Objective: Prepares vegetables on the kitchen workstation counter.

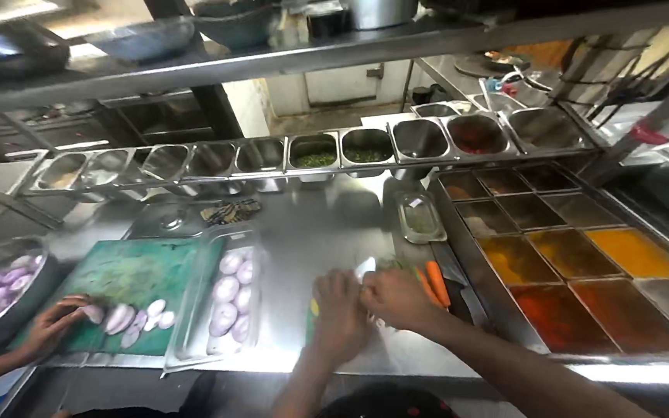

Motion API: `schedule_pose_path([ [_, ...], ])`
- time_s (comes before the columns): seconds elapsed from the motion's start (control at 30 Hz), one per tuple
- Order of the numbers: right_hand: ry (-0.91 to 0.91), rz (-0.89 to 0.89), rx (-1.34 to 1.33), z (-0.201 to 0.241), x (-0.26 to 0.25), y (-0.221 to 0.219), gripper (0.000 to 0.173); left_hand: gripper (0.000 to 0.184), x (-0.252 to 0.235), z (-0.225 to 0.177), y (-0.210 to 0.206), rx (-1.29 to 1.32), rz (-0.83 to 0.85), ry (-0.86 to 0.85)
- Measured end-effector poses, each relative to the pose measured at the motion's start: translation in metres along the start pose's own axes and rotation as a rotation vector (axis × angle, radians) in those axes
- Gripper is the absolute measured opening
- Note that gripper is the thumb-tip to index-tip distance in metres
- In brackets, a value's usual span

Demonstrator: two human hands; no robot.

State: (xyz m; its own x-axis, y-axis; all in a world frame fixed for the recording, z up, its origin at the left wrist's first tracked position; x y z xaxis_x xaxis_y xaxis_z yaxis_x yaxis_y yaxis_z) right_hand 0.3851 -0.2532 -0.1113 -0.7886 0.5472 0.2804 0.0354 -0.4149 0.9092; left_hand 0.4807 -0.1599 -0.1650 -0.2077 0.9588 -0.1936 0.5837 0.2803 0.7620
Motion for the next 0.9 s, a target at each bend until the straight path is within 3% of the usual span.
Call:
schedule_pose_path([
  [0.07,-0.093,0.066,-0.247,-0.016,-0.009,-0.007,0.041,0.037,0.001,-0.003,-0.01,-0.112,-0.148,-0.08],
  [0.2,-0.337,0.11,-0.821,-0.029,-0.016,-0.024,0.027,0.021,-0.004,0.002,-0.023,-0.315,-0.474,-0.227],
  [0.37,-0.548,0.15,-1.235,-0.033,-0.02,-0.04,0.025,0.014,-0.009,0.01,-0.025,-0.378,-0.658,-0.313],
  [0.57,-0.576,0.11,-1.395,-0.031,-0.021,-0.048,0.027,0.021,-0.007,0.013,-0.024,-0.291,-0.724,-0.317],
  [0.73,-0.589,0.062,-1.486,-0.031,-0.02,-0.054,0.029,0.028,-0.006,0.012,-0.031,-0.221,-0.685,-0.295],
  [0.9,-0.479,0.011,-1.285,-0.023,-0.012,-0.043,0.024,0.028,-0.007,0.013,-0.03,-0.155,-0.66,-0.193],
])
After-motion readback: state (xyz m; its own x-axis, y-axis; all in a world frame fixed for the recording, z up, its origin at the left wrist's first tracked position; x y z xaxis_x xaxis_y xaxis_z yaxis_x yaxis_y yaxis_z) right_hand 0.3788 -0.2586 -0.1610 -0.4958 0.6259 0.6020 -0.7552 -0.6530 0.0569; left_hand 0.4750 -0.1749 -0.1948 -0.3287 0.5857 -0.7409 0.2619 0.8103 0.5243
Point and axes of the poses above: each hand's wrist, its own x-axis away from the middle knuckle, its own y-axis out of the back of the hand, z = x × y, the point moved 5 cm from there along -x, towards the middle knuckle, and after that the axes turned 9 degrees about x, right-handed, at the moved point
